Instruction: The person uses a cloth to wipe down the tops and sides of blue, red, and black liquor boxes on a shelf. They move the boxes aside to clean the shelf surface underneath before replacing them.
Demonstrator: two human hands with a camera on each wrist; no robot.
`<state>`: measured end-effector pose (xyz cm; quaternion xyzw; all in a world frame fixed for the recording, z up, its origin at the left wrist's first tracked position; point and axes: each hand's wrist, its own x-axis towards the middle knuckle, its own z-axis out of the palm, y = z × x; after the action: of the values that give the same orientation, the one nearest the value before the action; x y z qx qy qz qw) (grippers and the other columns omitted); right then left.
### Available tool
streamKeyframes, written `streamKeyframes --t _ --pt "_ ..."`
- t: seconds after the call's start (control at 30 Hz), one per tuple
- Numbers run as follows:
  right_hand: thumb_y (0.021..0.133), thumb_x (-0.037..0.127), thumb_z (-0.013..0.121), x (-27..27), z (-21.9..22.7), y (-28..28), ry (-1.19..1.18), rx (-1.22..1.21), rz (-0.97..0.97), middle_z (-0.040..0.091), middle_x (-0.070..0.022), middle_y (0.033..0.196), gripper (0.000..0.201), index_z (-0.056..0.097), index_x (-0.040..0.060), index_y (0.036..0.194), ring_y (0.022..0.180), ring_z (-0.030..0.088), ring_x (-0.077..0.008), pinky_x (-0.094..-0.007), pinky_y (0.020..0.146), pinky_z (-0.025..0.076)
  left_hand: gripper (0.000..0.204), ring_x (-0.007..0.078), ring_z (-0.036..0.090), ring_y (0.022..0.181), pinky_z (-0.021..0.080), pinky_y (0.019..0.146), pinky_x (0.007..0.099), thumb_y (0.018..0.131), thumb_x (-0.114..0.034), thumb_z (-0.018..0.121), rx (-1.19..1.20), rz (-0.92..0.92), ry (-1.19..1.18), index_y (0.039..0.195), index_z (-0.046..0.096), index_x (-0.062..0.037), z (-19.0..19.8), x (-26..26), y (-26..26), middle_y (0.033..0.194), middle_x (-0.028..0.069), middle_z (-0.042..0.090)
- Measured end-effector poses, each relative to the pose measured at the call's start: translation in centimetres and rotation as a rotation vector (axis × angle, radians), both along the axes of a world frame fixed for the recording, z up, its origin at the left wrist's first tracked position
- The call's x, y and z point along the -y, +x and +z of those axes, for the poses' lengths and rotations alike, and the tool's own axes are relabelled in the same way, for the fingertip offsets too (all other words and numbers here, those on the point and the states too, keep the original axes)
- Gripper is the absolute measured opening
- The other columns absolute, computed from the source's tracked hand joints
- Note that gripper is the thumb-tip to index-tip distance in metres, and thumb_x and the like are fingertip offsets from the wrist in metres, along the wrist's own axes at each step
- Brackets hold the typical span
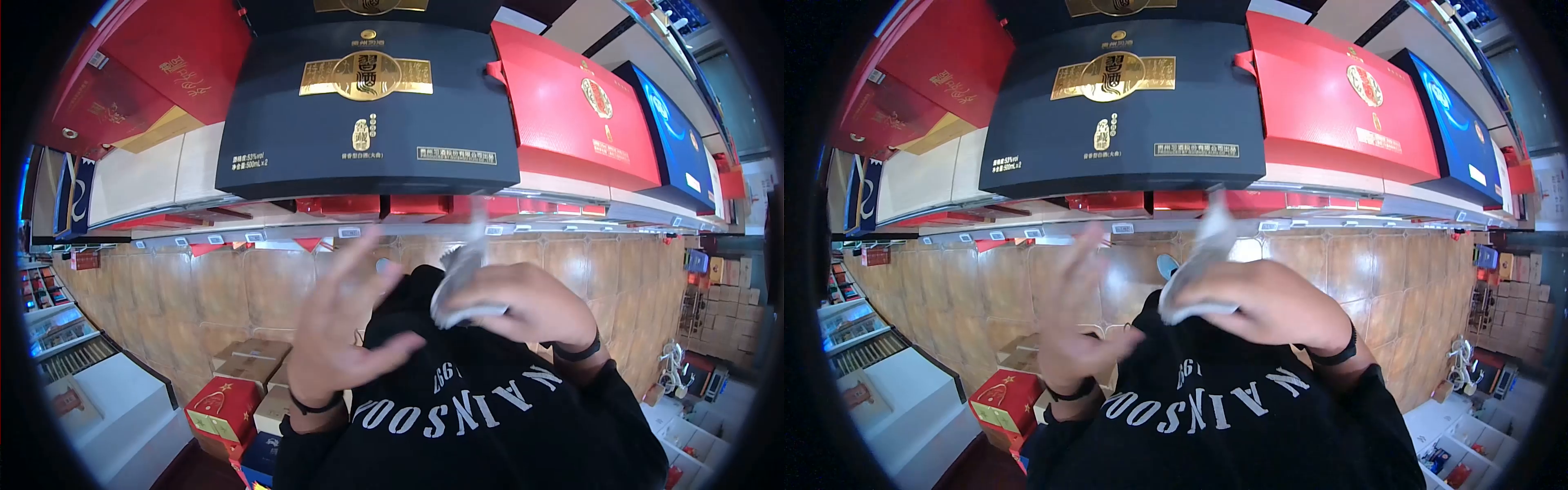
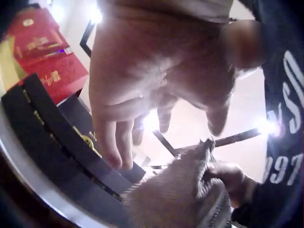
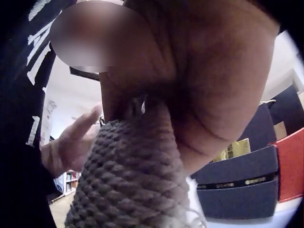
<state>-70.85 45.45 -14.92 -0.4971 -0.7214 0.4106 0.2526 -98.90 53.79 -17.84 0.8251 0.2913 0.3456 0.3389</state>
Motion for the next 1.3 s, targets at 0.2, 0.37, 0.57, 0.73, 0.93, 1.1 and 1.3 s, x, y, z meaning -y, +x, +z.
streamKeyframes --t 0.2,0.37,0.57,0.73,0.93,1.1,1.3 --pt "0.088 0.003 0.080 -1.9 0.0 -2.1 0.261 -0.076 0.079 0.069 -0.0086 0.113 0.043 0.081 0.0211 0.127 0.102 0.070 -0.0331 -0.0439 0.088 0.056 0.046 0.0318 0.076 0.115 0.060 0.097 0.0351 0.092 -0.006 0.072 -0.299 -0.159 -0.553 0.138 0.070 -0.0057 -4.3 2.7 -1.8 0.127 0.0209 0.075" --pt "0.110 0.035 0.068 -2.0 -3.8 -3.6 0.101 -0.248 0.098 0.054 -0.0216 0.162 0.063 0.054 0.0000 0.161 0.151 0.052 -0.0379 -0.0481 0.125 0.042 0.037 0.0265 0.076 0.111 0.061 0.095 0.0385 0.094 0.005 0.067 0.401 0.376 -0.416 0.131 0.066 0.0011 -4.9 7.3 -2.1 0.120 0.0187 0.076" --pt "0.118 0.058 0.044 -0.7 -6.2 -6.0 -0.434 -0.840 0.251 0.052 -0.0218 0.165 0.081 0.034 -0.0020 0.172 0.151 0.051 -0.0333 -0.0417 0.123 0.042 0.031 0.0378 0.073 0.123 0.056 0.109 0.0464 0.099 -0.012 0.076 0.179 -0.325 -0.341 0.131 0.077 -0.0095 -1.6 7.8 0.0 0.128 0.0150 0.077" --pt "0.103 0.019 0.069 -0.8 -4.7 -5.1 -0.437 -0.192 0.529 0.070 -0.0216 0.145 0.077 0.040 0.0135 0.174 0.128 0.070 -0.0395 -0.0441 0.109 0.054 0.037 0.0345 0.076 0.119 0.058 0.105 0.0461 0.101 -0.025 0.078 -0.218 -0.428 -0.643 0.138 0.078 -0.0196 -4.7 8.3 -1.6 0.132 0.0112 0.078" --pt "0.071 -0.009 0.072 1.9 -5.0 -3.6 0.199 0.070 0.245 0.065 -0.0178 0.151 0.075 0.075 0.0174 0.141 0.131 0.066 -0.0446 -0.0472 0.107 0.055 0.038 0.0245 0.076 0.112 0.060 0.099 0.0377 0.109 -0.019 0.062 0.541 -0.140 -1.002 0.141 0.068 -0.0001 -9.4 8.4 -3.9 0.124 0.0160 0.077" --pt "0.080 0.008 0.081 3.1 -5.1 -4.0 0.335 -0.004 0.170 0.054 -0.0176 0.160 0.031 0.069 0.0076 0.109 0.139 0.058 -0.0456 -0.0510 0.108 0.054 0.039 0.0229 0.071 0.122 0.054 0.110 0.0373 0.110 -0.006 0.049 0.861 0.158 -1.171 0.146 0.062 0.0019 -8.5 9.7 -1.8 0.133 0.0157 0.072" --pt "0.112 0.044 0.059 5.6 -11.7 -5.9 -0.098 -0.707 -0.064 0.046 -0.0215 0.165 0.051 0.055 0.0025 0.141 0.151 0.051 -0.0396 -0.0469 0.121 0.045 0.051 0.0341 0.069 0.117 0.054 0.106 0.0451 0.098 -0.005 0.066 0.162 0.013 0.026 0.149 0.064 -0.0010 -6.5 12.0 0.5 0.132 0.0164 0.069"
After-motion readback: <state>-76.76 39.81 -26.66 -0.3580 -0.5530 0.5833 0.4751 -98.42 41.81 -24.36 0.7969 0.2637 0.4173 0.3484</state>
